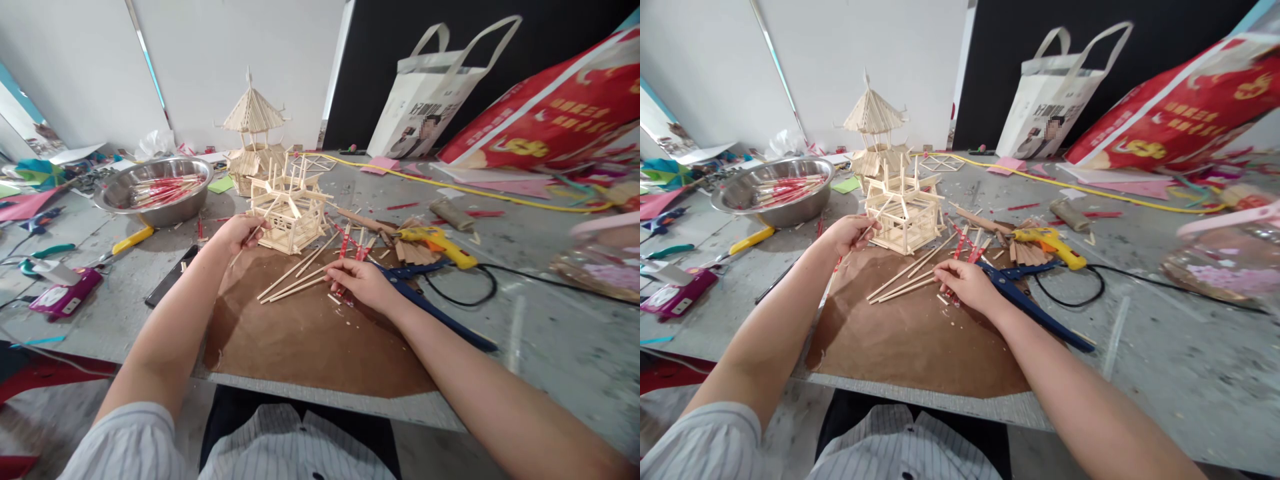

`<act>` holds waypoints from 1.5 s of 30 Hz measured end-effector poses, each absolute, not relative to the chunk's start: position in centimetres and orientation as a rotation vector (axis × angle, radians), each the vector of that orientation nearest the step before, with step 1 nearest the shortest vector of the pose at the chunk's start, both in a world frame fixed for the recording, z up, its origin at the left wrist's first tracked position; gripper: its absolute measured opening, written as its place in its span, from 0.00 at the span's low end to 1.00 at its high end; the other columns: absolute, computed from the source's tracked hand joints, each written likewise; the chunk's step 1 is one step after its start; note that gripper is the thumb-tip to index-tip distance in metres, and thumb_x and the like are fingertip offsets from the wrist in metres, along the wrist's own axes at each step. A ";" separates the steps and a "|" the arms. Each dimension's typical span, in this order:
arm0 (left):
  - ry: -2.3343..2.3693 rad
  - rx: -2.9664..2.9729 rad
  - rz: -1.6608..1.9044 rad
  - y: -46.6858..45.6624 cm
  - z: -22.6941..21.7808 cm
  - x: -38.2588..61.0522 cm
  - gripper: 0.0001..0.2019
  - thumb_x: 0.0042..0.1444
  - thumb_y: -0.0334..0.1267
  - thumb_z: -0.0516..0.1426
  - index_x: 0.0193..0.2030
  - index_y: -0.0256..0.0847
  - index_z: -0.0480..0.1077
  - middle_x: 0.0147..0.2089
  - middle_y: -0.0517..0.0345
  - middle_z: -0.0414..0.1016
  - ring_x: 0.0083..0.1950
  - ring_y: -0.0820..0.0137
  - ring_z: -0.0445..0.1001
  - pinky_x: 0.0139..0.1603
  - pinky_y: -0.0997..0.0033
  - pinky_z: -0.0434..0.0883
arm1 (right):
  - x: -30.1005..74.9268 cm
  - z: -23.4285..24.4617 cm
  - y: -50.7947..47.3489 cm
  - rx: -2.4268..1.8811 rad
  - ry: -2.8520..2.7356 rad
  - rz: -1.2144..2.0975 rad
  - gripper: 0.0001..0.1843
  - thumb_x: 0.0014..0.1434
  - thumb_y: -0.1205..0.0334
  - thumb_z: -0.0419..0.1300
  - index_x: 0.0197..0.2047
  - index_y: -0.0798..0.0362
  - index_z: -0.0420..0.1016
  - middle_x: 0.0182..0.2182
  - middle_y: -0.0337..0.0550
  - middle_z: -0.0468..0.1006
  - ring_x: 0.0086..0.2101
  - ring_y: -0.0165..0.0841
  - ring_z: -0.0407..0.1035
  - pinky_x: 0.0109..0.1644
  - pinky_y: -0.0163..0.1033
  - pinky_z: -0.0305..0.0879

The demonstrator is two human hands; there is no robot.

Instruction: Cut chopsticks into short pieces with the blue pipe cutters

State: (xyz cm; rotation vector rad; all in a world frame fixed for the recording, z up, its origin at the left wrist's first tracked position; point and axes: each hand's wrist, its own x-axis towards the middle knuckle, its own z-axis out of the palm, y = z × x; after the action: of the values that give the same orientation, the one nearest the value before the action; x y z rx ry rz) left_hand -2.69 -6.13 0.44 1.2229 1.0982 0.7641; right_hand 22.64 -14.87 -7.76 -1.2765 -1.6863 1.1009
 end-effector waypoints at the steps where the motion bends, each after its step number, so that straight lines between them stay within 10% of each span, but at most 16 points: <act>1: 1.096 1.223 0.765 -6.1 0.4 -2.7 0.08 0.53 0.36 0.51 0.28 0.34 0.66 0.13 0.64 0.60 0.08 0.81 0.54 0.09 0.80 0.42 | 22.6 -7.8 -14.9 -1.279 -1.684 1.103 0.18 0.51 0.47 0.55 0.37 0.54 0.70 0.30 0.43 0.75 0.24 0.28 0.68 0.28 0.34 0.63; 45: 1.110 1.244 0.760 -6.1 0.3 -2.6 0.08 0.54 0.35 0.49 0.27 0.36 0.64 0.12 0.66 0.58 0.07 0.81 0.50 0.09 0.80 0.41 | 22.6 -7.7 -15.0 -1.277 -1.682 1.108 0.17 0.52 0.48 0.55 0.37 0.53 0.70 0.30 0.42 0.75 0.24 0.28 0.68 0.24 0.33 0.63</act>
State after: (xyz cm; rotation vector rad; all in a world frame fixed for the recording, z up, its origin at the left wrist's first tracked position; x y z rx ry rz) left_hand -2.63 -6.08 0.29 1.2442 1.1096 0.7596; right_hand 22.60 -15.02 -7.74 -1.2775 -1.6818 1.1076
